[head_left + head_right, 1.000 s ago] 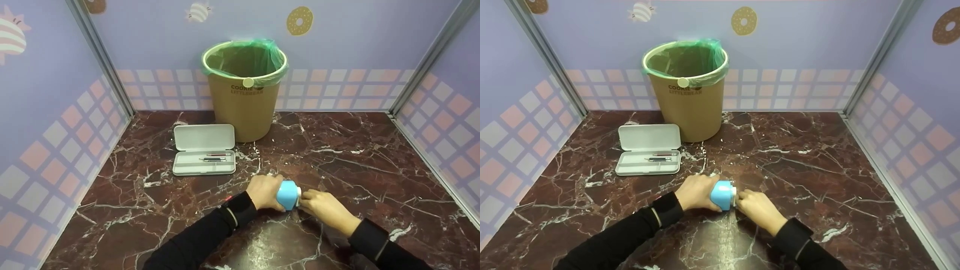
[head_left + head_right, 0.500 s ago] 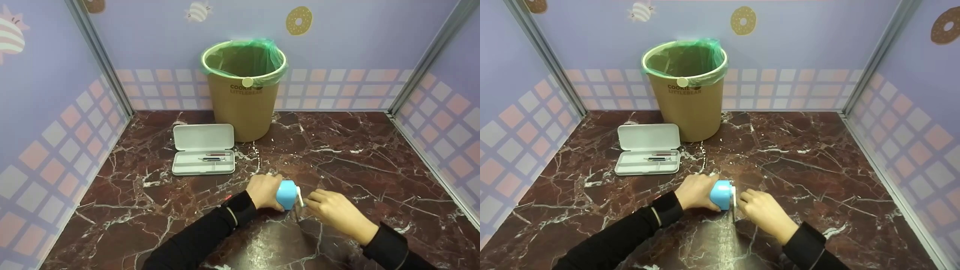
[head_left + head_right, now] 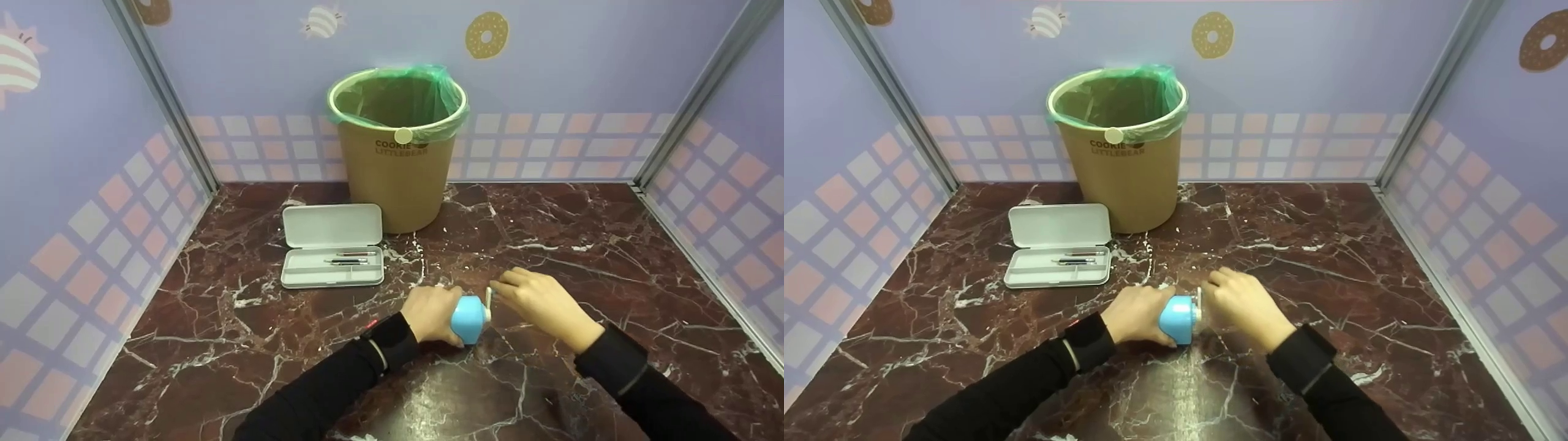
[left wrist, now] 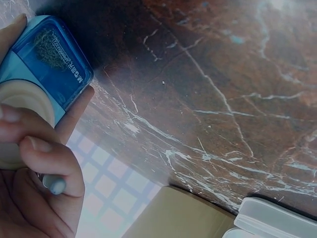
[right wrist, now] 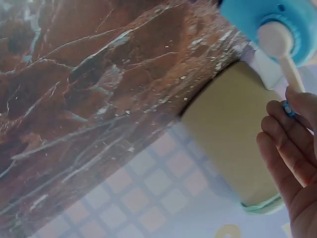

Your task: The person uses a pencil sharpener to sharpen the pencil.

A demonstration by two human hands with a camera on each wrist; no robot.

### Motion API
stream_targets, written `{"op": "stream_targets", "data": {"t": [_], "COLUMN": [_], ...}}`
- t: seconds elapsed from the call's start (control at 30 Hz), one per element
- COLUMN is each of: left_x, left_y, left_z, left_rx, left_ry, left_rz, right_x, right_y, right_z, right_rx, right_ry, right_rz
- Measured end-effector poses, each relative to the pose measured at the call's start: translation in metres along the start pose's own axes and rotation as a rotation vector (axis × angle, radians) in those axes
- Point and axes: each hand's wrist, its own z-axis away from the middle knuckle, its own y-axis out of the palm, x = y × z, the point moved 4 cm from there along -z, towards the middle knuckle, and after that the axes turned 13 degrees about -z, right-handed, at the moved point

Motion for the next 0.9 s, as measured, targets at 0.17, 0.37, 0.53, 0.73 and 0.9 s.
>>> {"op": "stream_targets", "data": {"t": [0.17,0.37,0.53,0.73,0.9], "left_x": [0.0,0.0,-0.001,-0.001,-0.001], "left_y": [0.0,0.0,-0.001,0.0,0.001], "left_z": [0.0,0.001,0.001,0.001,0.001], "left_rx": [0.001,0.001,0.005,0.011,0.009], "left_ry": [0.002,-0.002,-0.01,-0.014,-0.021], "left_rz": [0.0,0.003,-0.006,0.006,0.02], "right_x": [-0.013,-0.021,-0.018,-0.009,0.003], "right_y": [0.019,0.045,0.058,0.065,0.062], "right_z": [-0.001,0.007,0.016,0.027,0.036], "right_rx": [0.044,0.143,0.193,0.207,0.174], "right_ry": [0.066,0.146,0.188,0.19,0.142], "right_rz": [0.007,-0.057,-0.099,-0.144,-0.159]}}
